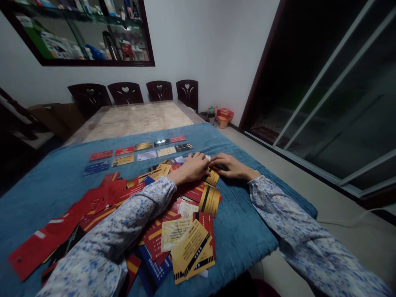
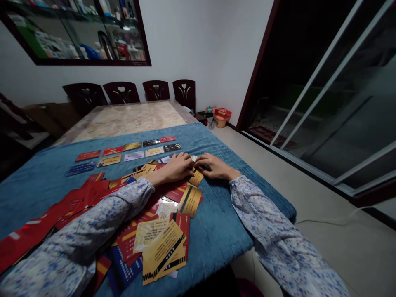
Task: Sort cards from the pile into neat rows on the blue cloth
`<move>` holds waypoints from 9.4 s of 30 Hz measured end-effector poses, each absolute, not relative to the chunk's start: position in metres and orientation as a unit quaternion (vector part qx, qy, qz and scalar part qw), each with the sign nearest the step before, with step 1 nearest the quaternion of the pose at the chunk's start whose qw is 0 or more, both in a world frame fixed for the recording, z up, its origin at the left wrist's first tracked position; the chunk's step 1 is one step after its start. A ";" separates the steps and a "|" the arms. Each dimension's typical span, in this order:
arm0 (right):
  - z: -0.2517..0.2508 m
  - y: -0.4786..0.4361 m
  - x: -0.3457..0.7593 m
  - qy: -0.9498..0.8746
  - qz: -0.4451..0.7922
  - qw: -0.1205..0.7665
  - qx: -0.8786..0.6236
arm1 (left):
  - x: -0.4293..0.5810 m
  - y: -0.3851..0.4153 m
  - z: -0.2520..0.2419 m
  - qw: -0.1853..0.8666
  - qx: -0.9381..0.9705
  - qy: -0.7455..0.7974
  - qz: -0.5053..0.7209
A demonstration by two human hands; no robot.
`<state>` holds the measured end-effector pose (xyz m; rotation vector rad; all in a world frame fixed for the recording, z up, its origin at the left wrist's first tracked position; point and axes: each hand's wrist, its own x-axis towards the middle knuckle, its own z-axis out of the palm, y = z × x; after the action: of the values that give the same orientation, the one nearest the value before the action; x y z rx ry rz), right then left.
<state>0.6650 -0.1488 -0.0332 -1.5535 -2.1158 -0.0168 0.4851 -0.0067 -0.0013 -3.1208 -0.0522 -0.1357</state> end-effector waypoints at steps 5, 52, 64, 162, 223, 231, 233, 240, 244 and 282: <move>-0.029 -0.152 0.663 -0.783 0.041 0.228 -0.577 | 0.487 -0.006 -0.002 0.031 -0.998 -0.021 -0.054; -0.051 -0.133 0.666 -0.721 -0.061 0.378 -0.578 | 0.473 0.015 -0.003 -0.203 -0.970 0.014 -0.136; -0.059 -0.128 0.661 -0.715 -0.080 0.404 -0.565 | 0.471 0.022 -0.010 -0.178 -0.969 0.022 -0.170; -0.039 -0.096 0.606 -0.751 -0.235 0.279 -0.550 | 0.405 0.039 -0.014 -0.176 -0.940 -0.055 -0.287; 0.035 0.155 0.532 -0.781 -0.048 -0.025 -0.622 | 0.360 0.232 0.018 0.029 -0.947 -0.320 -0.019; 0.022 0.177 0.533 -0.775 -0.031 -0.044 -0.630 | 0.366 0.252 0.008 0.031 -0.939 -0.343 0.008; 0.020 0.181 0.533 -0.773 -0.023 -0.050 -0.632 | 0.367 0.255 0.007 0.028 -0.938 -0.346 0.020; 0.018 0.187 0.535 -0.770 0.008 -0.062 -0.634 | 0.370 0.258 0.006 0.008 -0.941 -0.337 0.041; 0.018 0.189 0.538 -0.777 0.014 -0.060 -0.627 | 0.371 0.258 0.006 -0.001 -0.944 -0.326 0.044; 0.025 0.181 0.542 -0.787 -0.005 -0.063 -0.613 | 0.370 0.266 0.001 0.033 -0.954 -0.298 0.019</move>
<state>0.5425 0.1814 0.0250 -2.0070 -2.5774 -0.0155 0.3704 0.2659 0.0014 -2.9349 -0.9164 0.0592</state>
